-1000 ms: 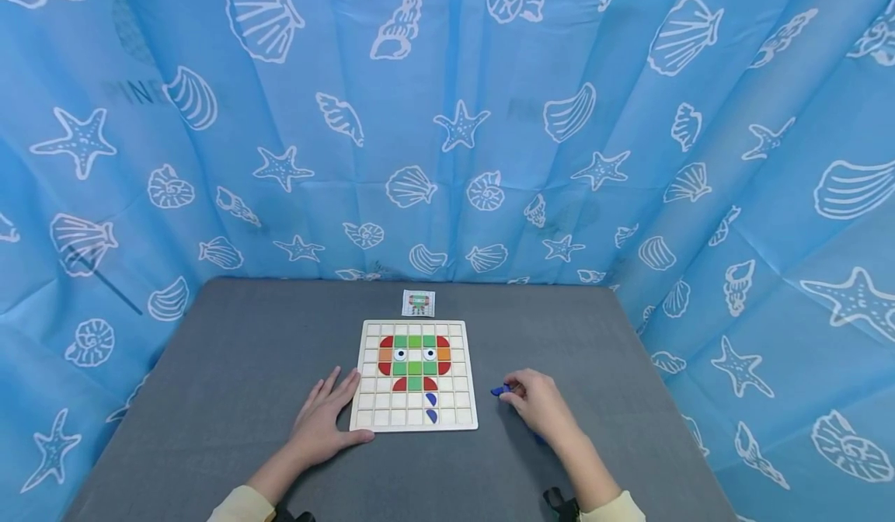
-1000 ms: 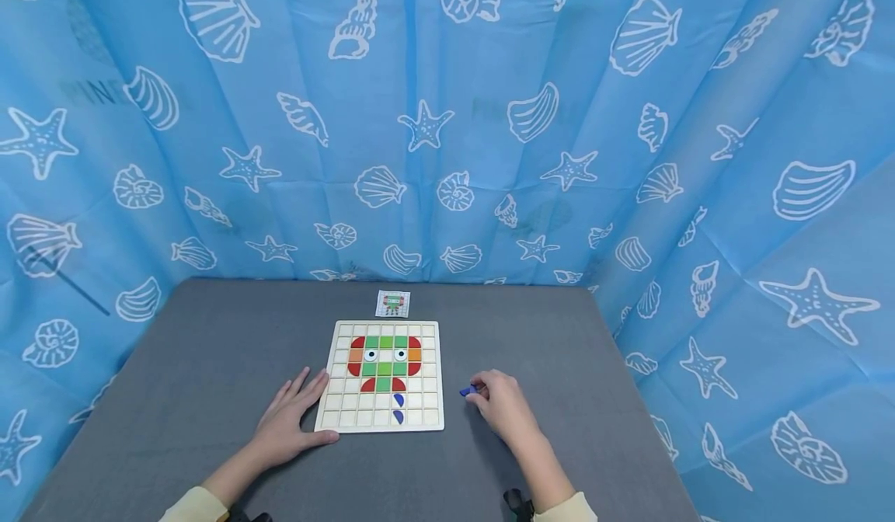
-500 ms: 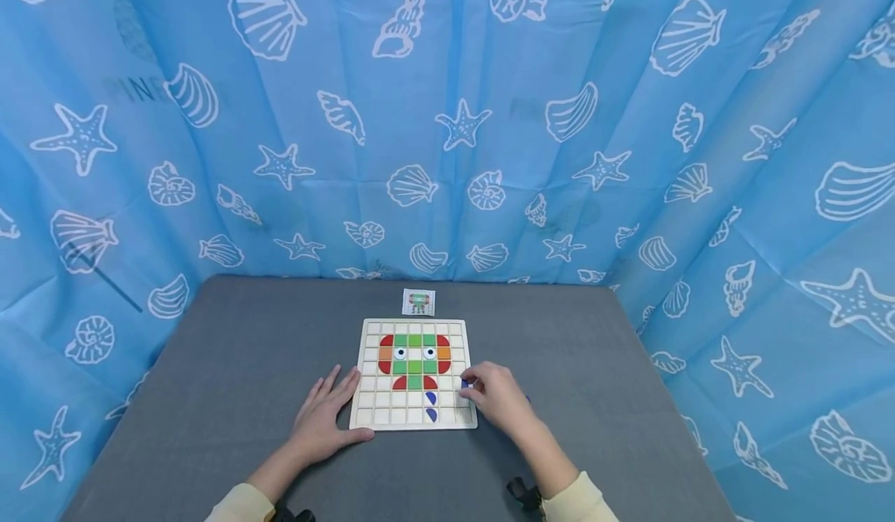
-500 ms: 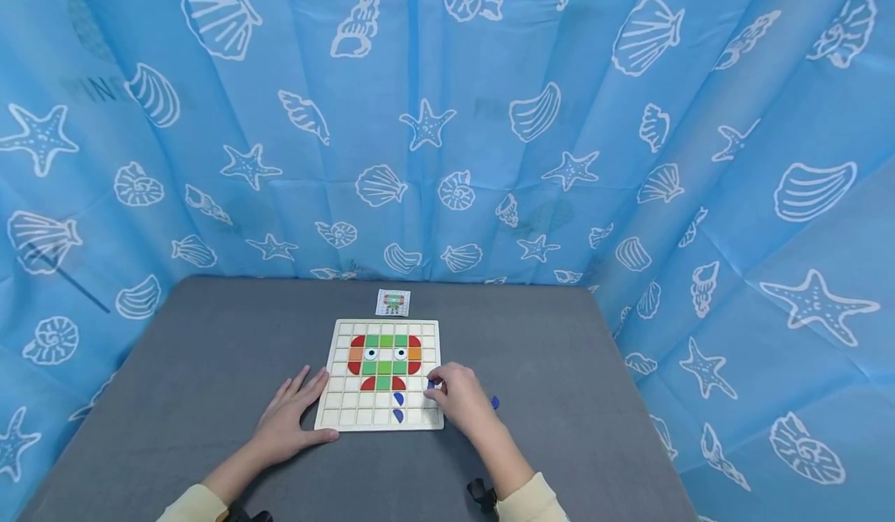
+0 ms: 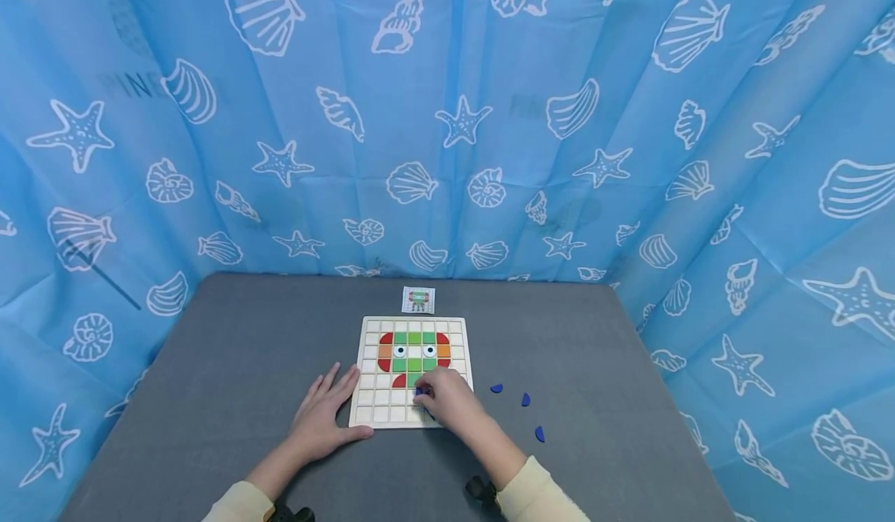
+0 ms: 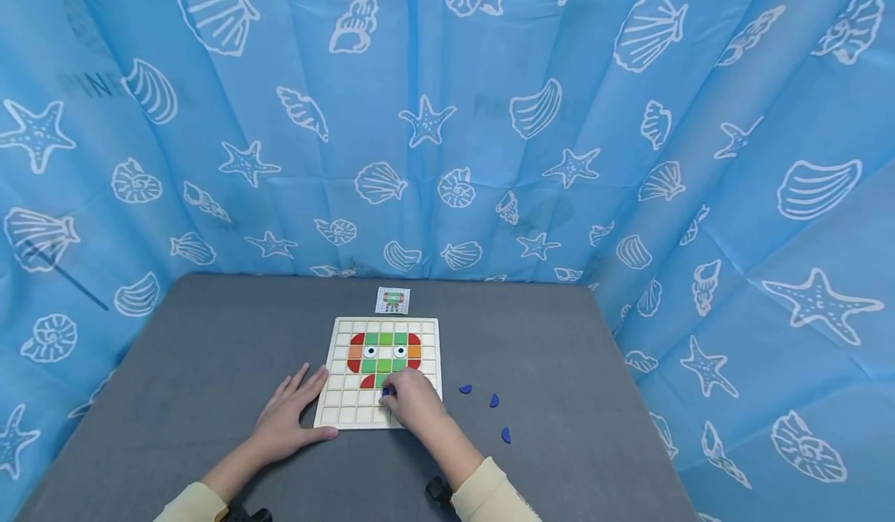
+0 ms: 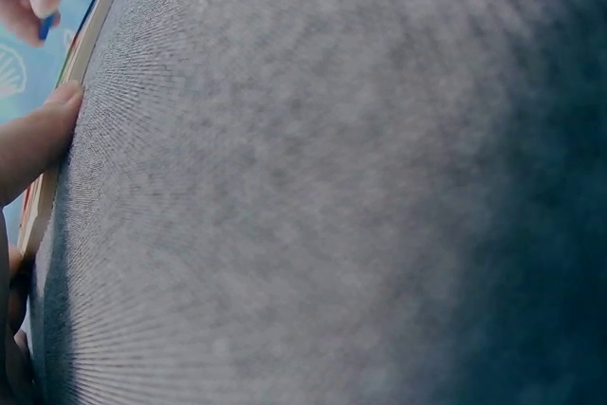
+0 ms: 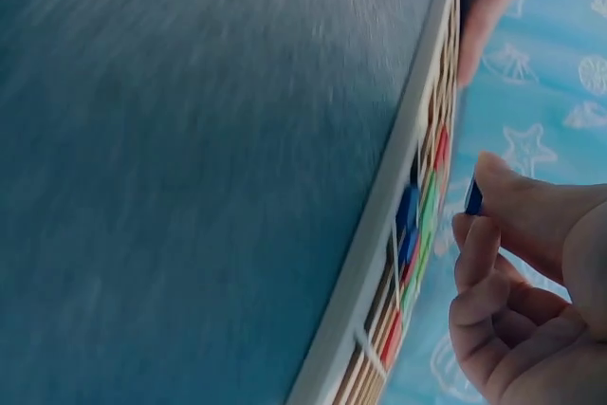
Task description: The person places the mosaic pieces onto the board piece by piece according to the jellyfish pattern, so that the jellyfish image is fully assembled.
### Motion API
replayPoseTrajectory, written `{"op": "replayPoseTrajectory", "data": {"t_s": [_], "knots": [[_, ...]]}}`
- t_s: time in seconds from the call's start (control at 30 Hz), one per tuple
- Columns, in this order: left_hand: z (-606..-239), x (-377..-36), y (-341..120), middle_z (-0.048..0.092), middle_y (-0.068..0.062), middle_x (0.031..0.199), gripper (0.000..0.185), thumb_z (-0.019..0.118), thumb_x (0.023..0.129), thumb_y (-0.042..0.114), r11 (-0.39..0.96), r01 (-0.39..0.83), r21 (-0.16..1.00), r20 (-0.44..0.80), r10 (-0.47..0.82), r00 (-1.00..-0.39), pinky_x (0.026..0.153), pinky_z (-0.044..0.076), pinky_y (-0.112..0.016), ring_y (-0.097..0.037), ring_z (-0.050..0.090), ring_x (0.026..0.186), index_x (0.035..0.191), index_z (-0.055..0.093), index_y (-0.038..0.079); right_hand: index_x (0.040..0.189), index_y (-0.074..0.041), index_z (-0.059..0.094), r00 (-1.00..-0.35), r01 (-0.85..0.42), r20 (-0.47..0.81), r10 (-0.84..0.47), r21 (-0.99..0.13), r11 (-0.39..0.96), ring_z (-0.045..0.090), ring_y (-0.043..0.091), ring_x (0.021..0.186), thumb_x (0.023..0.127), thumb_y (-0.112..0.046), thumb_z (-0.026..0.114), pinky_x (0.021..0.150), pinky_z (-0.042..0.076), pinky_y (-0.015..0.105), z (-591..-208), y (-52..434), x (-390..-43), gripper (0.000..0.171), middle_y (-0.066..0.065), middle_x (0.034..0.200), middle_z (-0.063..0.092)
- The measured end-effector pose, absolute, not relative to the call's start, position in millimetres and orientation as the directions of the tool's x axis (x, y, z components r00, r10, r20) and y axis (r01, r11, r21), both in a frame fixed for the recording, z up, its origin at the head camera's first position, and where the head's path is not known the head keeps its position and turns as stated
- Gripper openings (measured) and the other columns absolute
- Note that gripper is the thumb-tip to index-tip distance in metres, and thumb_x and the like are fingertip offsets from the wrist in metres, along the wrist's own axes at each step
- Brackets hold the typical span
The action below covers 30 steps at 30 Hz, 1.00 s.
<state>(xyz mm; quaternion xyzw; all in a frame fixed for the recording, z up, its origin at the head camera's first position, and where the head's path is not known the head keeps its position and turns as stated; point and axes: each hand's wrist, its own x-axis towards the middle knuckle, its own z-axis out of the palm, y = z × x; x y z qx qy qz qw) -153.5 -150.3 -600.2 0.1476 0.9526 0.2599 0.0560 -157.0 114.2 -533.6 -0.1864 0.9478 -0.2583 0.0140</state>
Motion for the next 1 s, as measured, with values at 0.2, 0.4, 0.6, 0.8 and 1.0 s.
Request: {"op": "replayPoseTrajectory", "data": {"t_s": [0.2, 0.4, 0.6, 0.8, 1.0], "knots": [[-601.1, -153.2, -151.0, 0.033, -0.002, 0.164, 0.115, 0.067, 0.071, 0.082, 0.818, 0.265, 0.51, -0.012, 0.315, -0.949, 0.123, 0.014, -0.057, -0.035, 0.016, 0.156, 0.159, 0.032, 0.016, 0.096, -0.007, 0.079, -0.94, -0.316, 0.04, -0.34, -0.483, 0.816, 0.055, 0.006, 0.071, 0.083, -0.012, 0.083, 0.066, 0.051, 0.027, -538.1, 100.0, -159.4, 0.014, -0.001, 0.083, 0.07], [-601.8, -153.2, -150.8, 0.035, -0.002, 0.164, 0.115, 0.068, 0.07, 0.082, 0.819, 0.272, 0.504, 0.009, 0.31, -0.951, 0.123, 0.015, -0.056, -0.035, 0.018, 0.155, 0.159, 0.033, 0.017, 0.097, -0.007, 0.079, -0.941, -0.3, 0.006, -0.337, -0.473, 0.828, 0.054, 0.004, 0.07, 0.083, -0.012, 0.083, 0.063, 0.05, 0.024, -541.6, 96.8, -160.7, 0.016, 0.001, 0.085, 0.072], [-601.2, -152.6, -150.5, 0.035, -0.002, 0.164, 0.115, 0.067, 0.071, 0.082, 0.823, 0.271, 0.499, 0.004, 0.31, -0.951, 0.122, 0.016, -0.057, -0.035, 0.018, 0.155, 0.159, 0.033, 0.016, 0.098, -0.007, 0.079, -0.941, -0.311, 0.027, -0.338, -0.464, 0.829, 0.056, 0.005, 0.072, 0.083, -0.013, 0.083, 0.064, 0.052, 0.025, -543.4, 96.9, -161.4, 0.017, 0.002, 0.088, 0.072], [-599.4, -151.5, -150.3, 0.035, -0.003, 0.164, 0.114, 0.069, 0.072, 0.079, 0.815, 0.269, 0.514, 0.003, 0.312, -0.95, 0.122, 0.015, -0.058, -0.036, 0.018, 0.155, 0.159, 0.033, 0.015, 0.099, -0.008, 0.079, -0.942, -0.31, 0.031, -0.335, -0.464, 0.83, 0.056, 0.006, 0.074, 0.083, -0.013, 0.083, 0.065, 0.051, 0.025, -544.1, 96.6, -161.0, 0.017, 0.003, 0.089, 0.07], [-600.1, -152.0, -150.3, 0.035, -0.003, 0.164, 0.114, 0.068, 0.071, 0.081, 0.821, 0.265, 0.506, -0.003, 0.309, -0.951, 0.122, 0.016, -0.058, -0.036, 0.018, 0.155, 0.159, 0.033, 0.016, 0.099, -0.008, 0.079, -0.942, -0.304, 0.016, -0.336, -0.465, 0.831, 0.053, 0.006, 0.072, 0.083, -0.012, 0.083, 0.064, 0.049, 0.025, -542.6, 95.9, -160.5, 0.018, 0.002, 0.088, 0.069]]}}
